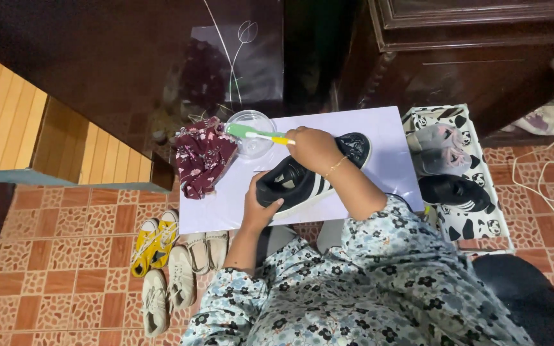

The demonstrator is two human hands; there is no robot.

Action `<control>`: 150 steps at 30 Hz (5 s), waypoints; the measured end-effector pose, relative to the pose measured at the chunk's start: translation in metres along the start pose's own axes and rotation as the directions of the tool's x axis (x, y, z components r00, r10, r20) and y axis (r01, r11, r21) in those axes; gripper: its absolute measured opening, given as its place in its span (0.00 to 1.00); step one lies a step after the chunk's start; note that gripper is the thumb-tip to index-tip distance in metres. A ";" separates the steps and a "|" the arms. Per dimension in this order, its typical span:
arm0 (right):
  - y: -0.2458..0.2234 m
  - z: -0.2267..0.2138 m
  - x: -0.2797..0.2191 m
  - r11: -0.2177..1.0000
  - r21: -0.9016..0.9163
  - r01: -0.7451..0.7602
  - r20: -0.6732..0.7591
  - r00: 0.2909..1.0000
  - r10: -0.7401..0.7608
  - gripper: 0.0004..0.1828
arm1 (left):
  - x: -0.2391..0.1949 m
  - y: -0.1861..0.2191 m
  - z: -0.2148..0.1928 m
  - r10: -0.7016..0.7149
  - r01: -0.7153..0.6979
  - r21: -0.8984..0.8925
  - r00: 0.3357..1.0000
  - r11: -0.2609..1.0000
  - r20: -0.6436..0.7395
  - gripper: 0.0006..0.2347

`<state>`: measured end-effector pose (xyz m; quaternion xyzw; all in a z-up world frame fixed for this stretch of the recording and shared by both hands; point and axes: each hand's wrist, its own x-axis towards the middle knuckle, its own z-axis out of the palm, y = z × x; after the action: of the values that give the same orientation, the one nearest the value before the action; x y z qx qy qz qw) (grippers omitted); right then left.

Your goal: The person unties the laces of a black sneaker, then uses a yellow toothbrush to scrub the upper and toe area with a cleaning solution. The person repeatedly dips the brush into a small container and continues scrubbing the shoe's surface.

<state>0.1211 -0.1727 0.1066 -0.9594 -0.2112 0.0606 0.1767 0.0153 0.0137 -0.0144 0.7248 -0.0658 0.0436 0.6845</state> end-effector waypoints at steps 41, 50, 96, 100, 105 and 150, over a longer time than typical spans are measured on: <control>0.090 0.007 -0.207 0.938 -0.222 -0.266 -0.389 0.906 0.165 0.17 | 0.017 -0.049 -0.018 -0.255 0.261 0.089 0.964 0.961 -0.075 0.33; 0.106 0.029 -0.208 0.968 -0.167 -0.187 -0.434 0.896 0.098 0.19 | 0.015 -0.045 -0.018 -0.274 0.281 0.101 0.959 0.954 -0.080 0.35; 0.174 0.049 -0.170 0.946 -0.177 -0.273 -0.570 0.812 0.128 0.19 | 0.016 -0.064 -0.021 -0.286 0.290 0.057 0.956 0.955 -0.066 0.33; 0.167 0.020 -0.144 0.966 0.096 -0.240 -0.505 0.825 0.255 0.22 | 0.019 -0.052 -0.012 -0.274 0.280 0.047 0.956 0.959 -0.102 0.33; 0.060 -0.027 -0.097 0.967 0.223 -0.124 -0.156 0.974 0.161 0.20 | 0.018 -0.041 -0.010 -0.232 0.234 0.021 0.970 0.972 -0.069 0.34; 0.150 0.034 -0.198 0.766 0.550 -0.332 -0.287 0.787 0.547 0.20 | 0.016 -0.010 -0.010 -0.293 0.294 0.050 0.955 0.954 -0.040 0.35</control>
<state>-0.0069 -0.3740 0.0287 -0.8976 0.0916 -0.0629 0.4266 0.0330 0.0236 -0.0212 0.7444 0.0549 -0.0450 0.6640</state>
